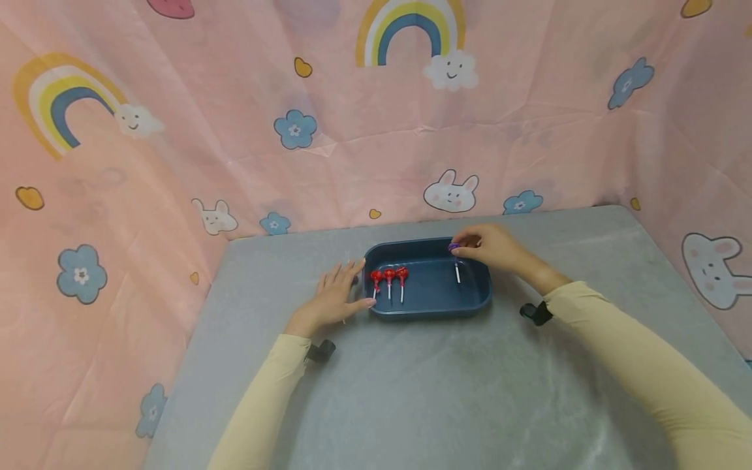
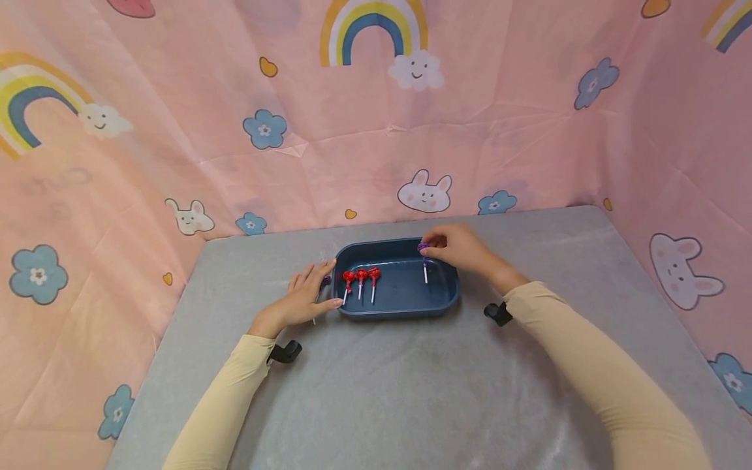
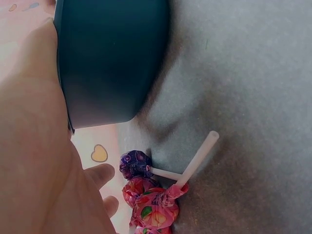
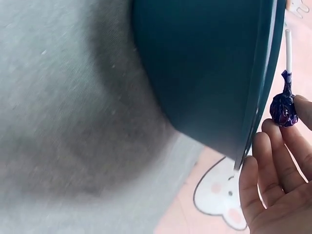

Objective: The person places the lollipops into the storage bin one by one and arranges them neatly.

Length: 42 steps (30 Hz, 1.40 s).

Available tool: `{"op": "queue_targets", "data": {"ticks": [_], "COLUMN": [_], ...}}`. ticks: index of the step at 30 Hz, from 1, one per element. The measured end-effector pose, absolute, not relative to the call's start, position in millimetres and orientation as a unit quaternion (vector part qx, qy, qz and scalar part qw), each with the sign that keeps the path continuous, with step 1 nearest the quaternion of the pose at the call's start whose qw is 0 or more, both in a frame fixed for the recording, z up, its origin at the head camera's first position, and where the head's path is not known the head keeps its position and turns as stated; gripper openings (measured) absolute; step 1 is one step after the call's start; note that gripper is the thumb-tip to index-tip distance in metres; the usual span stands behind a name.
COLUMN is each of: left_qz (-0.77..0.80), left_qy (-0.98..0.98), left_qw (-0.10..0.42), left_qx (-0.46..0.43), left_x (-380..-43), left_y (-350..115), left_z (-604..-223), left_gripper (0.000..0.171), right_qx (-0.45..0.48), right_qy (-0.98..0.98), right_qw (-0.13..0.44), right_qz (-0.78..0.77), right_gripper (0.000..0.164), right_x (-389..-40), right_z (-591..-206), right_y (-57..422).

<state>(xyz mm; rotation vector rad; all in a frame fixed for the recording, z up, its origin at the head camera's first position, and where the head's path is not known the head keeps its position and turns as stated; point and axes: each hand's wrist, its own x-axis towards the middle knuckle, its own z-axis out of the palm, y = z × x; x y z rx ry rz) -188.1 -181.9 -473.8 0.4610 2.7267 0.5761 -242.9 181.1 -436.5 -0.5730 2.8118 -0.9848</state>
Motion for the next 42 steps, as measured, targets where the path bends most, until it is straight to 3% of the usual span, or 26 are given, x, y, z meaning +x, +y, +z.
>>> {"op": "queue_targets", "data": {"ticks": [42], "left_qz": [0.203], "left_qy": [0.955], "left_qw": [0.153], "left_qx": [0.15], "left_x": [-190.1], "left_y": [-181.0], "left_z": [-476.9], "left_gripper": [0.094], "right_qx": [-0.198], "right_qy": [0.907], "right_qw": [0.066], "right_qz": [-0.365], "right_gripper": [0.023], "right_x": [-247.9], "right_z": [-460.2], "right_y": [113.5]}}
